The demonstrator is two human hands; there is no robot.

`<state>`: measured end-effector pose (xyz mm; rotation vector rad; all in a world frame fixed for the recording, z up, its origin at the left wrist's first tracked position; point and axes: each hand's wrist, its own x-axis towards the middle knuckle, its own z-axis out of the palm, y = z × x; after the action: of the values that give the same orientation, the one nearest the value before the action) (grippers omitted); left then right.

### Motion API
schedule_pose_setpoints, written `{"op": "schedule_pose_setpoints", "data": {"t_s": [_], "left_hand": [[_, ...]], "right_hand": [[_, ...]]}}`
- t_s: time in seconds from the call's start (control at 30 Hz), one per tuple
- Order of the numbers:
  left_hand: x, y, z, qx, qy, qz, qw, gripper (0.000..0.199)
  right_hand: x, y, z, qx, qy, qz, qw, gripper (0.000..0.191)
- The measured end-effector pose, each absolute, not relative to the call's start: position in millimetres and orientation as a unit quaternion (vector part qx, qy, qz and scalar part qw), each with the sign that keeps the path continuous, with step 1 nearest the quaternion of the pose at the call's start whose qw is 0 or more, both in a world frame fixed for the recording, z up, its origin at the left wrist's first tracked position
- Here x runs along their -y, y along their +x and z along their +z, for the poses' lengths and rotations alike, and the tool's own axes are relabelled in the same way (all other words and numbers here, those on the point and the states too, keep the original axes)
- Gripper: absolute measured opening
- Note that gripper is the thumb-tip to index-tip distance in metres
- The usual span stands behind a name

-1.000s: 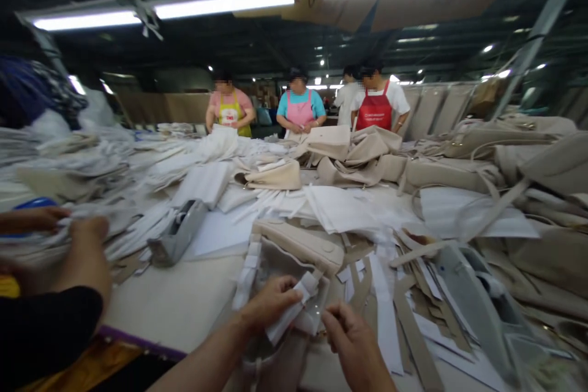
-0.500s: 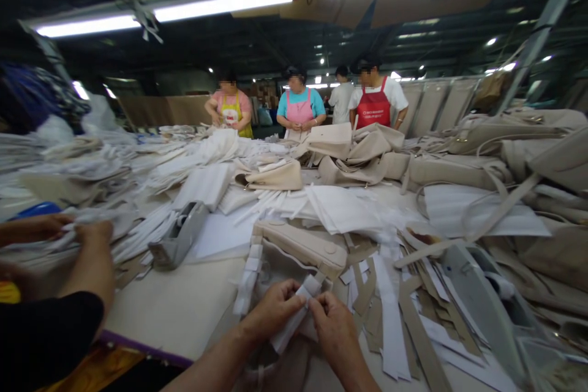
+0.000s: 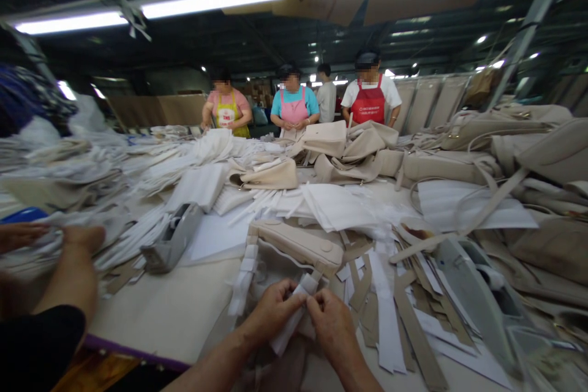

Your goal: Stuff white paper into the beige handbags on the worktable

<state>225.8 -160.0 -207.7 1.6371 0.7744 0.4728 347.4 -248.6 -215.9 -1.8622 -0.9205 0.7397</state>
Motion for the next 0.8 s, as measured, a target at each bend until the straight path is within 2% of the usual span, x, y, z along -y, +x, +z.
{"op": "schedule_pose_setpoints", "data": {"t_s": [0.2,0.33,0.5,0.7,0.8], "left_hand": [[157.6,225.2,-198.2,-0.328,0.651,0.159,0.665,0.032],[151.4,224.1,-192.2,-0.332,0.628,0.139,0.69,0.034],[145.4,226.5,-191.7,-0.34,0.613,0.124,0.702,0.037],[147.0,229.7,-190.3,-0.365,0.612,0.123,0.691,0.038],[148.1,229.3,-188.4,-0.371,0.612,0.125,0.687,0.037]], "right_hand": [[256.3,355.9,-217.9,0.386,-0.66,0.418,0.49,0.026],[261.7,364.4,-210.9,0.422,-0.606,0.438,0.512,0.036],[256.6,356.5,-217.9,0.514,-0.671,0.263,0.466,0.017],[244.5,345.7,-250.7,0.499,-0.687,0.13,0.513,0.017],[241.3,349.3,-257.9,0.51,-0.711,0.06,0.481,0.021]]}}
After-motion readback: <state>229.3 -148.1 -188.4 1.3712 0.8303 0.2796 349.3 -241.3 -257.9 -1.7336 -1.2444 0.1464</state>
